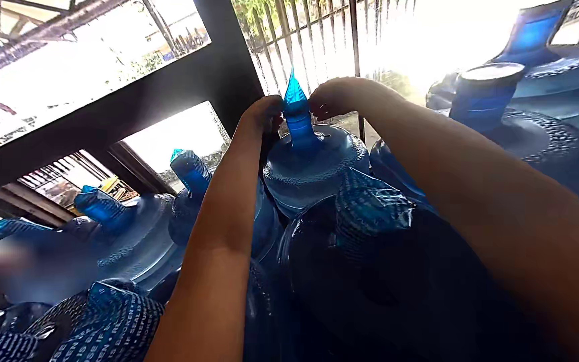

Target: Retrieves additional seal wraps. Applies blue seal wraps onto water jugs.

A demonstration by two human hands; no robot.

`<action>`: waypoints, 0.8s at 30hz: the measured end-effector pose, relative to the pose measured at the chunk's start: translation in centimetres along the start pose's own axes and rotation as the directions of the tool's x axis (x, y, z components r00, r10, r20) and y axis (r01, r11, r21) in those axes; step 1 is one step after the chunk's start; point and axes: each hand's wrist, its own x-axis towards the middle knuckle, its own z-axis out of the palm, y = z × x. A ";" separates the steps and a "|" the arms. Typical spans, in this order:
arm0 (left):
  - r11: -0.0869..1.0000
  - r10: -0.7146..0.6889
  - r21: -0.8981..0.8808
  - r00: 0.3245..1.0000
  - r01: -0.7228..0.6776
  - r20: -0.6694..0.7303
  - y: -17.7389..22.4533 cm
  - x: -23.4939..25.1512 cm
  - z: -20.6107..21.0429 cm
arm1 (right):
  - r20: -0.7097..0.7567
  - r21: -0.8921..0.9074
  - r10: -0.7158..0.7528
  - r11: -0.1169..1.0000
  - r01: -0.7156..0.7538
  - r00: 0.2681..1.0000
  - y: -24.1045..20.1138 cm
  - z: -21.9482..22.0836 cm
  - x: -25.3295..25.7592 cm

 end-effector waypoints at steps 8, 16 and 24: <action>0.971 -0.131 -0.192 0.989 0.142 0.066 -1.0 1.2 -0.1 | -0.004 -0.078 -0.015 0.997 0.014 1.000 1.0 0.3 -0.2; 0.977 -0.202 -0.060 0.978 0.205 0.058 -2.9 -0.1 0.9 | 0.161 -0.130 -0.282 0.944 0.304 0.946 0.0 1.8 -2.4; 0.956 0.028 -0.290 0.998 -0.043 -0.056 -1.0 -3.5 1.7 | -0.025 -0.214 -0.393 0.900 0.379 0.919 2.1 4.7 -2.5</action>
